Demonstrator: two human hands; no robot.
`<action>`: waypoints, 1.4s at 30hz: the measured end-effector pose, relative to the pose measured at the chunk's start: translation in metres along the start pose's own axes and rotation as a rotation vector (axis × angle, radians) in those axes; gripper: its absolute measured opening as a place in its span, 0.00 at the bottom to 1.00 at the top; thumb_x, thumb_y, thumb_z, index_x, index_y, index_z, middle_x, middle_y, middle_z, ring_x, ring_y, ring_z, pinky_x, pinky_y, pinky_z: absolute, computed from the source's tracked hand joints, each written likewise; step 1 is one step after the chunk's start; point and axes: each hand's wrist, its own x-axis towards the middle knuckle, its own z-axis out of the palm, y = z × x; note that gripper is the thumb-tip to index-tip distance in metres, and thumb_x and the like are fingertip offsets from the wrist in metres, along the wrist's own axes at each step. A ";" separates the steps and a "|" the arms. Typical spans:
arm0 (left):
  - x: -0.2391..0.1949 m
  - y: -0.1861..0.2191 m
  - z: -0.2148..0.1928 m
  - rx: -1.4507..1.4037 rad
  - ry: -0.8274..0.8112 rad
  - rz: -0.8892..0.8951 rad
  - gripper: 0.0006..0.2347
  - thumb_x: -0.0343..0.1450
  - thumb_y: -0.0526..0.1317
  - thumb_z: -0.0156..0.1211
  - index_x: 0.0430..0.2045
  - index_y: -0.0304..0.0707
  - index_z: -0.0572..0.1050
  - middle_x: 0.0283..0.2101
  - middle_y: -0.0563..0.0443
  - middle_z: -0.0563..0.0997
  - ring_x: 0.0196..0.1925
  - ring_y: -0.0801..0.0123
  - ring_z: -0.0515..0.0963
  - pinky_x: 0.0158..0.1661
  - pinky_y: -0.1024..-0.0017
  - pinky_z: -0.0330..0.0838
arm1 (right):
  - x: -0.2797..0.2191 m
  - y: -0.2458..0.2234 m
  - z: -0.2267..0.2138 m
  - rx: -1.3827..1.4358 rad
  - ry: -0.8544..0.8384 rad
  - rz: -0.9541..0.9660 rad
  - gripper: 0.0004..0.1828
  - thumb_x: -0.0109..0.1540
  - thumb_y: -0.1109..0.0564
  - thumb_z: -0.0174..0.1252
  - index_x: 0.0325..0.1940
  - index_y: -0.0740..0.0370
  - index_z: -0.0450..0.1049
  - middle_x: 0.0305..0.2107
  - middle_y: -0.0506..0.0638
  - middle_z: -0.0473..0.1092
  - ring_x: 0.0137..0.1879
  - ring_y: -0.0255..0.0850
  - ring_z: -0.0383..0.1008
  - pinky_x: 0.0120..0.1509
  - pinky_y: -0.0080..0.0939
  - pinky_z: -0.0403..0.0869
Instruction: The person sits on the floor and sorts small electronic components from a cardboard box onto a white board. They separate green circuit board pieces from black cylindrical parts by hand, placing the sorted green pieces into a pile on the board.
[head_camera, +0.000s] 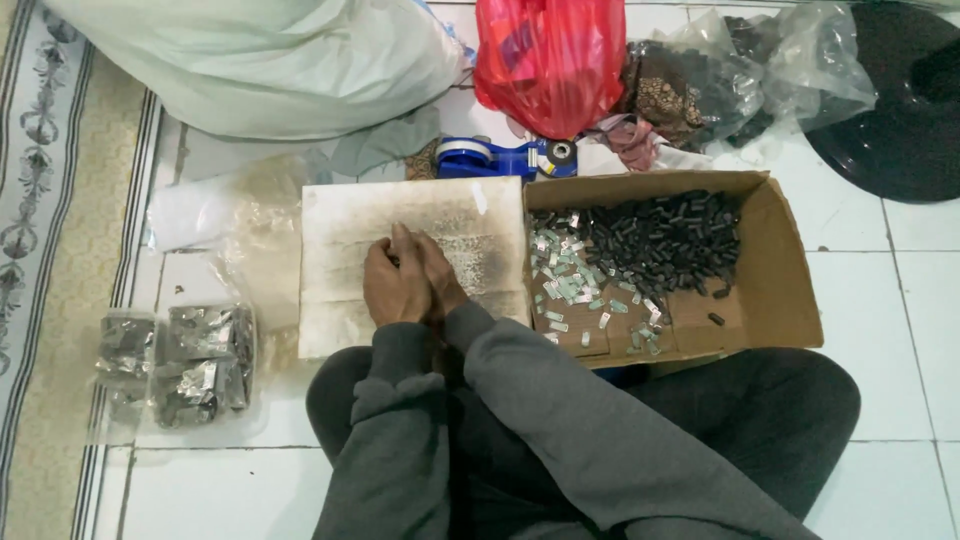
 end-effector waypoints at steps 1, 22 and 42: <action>0.003 -0.005 0.003 0.002 -0.010 0.002 0.39 0.75 0.72 0.32 0.64 0.32 0.64 0.61 0.34 0.73 0.65 0.46 0.73 0.65 0.48 0.64 | 0.005 0.002 -0.007 -0.003 0.008 0.006 0.36 0.65 0.41 0.62 0.72 0.57 0.59 0.70 0.59 0.54 0.80 0.68 0.43 0.84 0.76 0.47; -0.106 -0.029 0.267 0.637 -0.756 0.648 0.10 0.66 0.33 0.64 0.37 0.23 0.79 0.34 0.30 0.83 0.39 0.41 0.85 0.35 0.49 0.82 | -0.149 -0.057 -0.357 -1.339 -0.791 0.158 0.14 0.64 0.63 0.57 0.54 0.62 0.77 0.42 0.59 0.77 0.42 0.55 0.80 0.44 0.57 0.82; -0.111 -0.078 0.306 0.873 -0.640 0.624 0.04 0.68 0.31 0.60 0.29 0.33 0.82 0.27 0.39 0.83 0.34 0.51 0.86 0.28 0.50 0.80 | -0.168 0.036 -0.370 -1.294 -0.912 1.026 0.39 0.63 0.35 0.58 0.69 0.63 0.67 0.65 0.63 0.68 0.64 0.55 0.74 0.61 0.60 0.78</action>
